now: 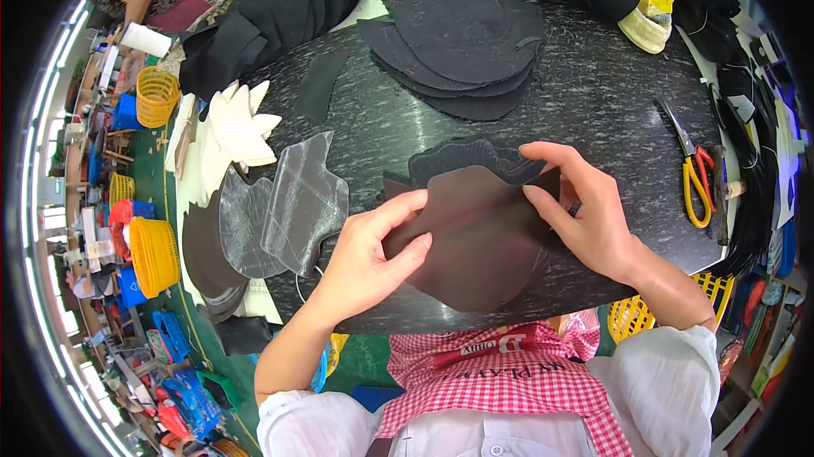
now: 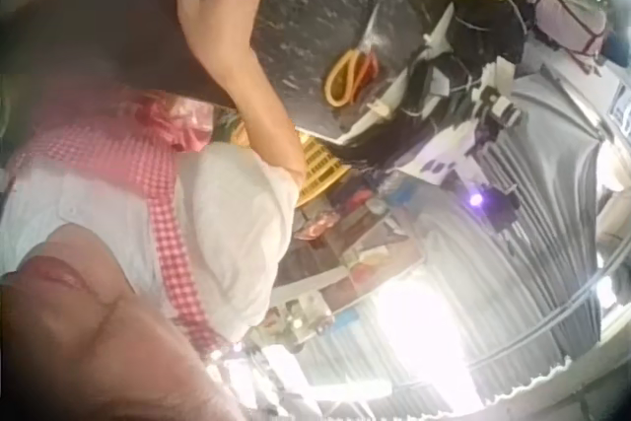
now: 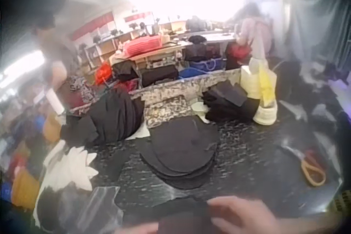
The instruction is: The person peels the protective backing from adhesive inserts by hand and presses them onto fabric pieces before layering additional fabric cutouts on top.
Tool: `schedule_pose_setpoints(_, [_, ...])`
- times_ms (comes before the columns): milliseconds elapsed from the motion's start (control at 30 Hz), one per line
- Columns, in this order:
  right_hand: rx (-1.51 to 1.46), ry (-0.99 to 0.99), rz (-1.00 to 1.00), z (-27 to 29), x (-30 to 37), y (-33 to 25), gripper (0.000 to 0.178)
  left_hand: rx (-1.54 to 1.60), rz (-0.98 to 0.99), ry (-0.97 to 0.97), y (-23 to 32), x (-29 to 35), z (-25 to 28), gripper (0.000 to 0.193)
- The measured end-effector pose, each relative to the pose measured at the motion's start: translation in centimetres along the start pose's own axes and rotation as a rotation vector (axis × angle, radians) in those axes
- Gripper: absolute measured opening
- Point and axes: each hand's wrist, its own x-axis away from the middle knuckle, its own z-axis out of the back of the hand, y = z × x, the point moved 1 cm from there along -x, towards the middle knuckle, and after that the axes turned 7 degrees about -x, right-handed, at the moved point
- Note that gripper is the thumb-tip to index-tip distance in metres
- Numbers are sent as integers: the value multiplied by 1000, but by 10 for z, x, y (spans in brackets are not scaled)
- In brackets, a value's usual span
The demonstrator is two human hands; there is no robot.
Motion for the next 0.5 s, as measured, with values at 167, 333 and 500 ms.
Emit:
schedule_pose_setpoints(167, [-9, -32, -61, 3, -8, 2, 37, 13, 20, -5, 4, -4, -2, 42])
schedule_pose_setpoints(333, [96, -67, -43, 2, -15, 0, 34, -71, -30, 12, 11, -8, -5, 39])
schedule_pose_setpoints(500, [354, -62, 401, 11, -31, -3, 27, -359, -275, 111, 11, -9, -7, 41])
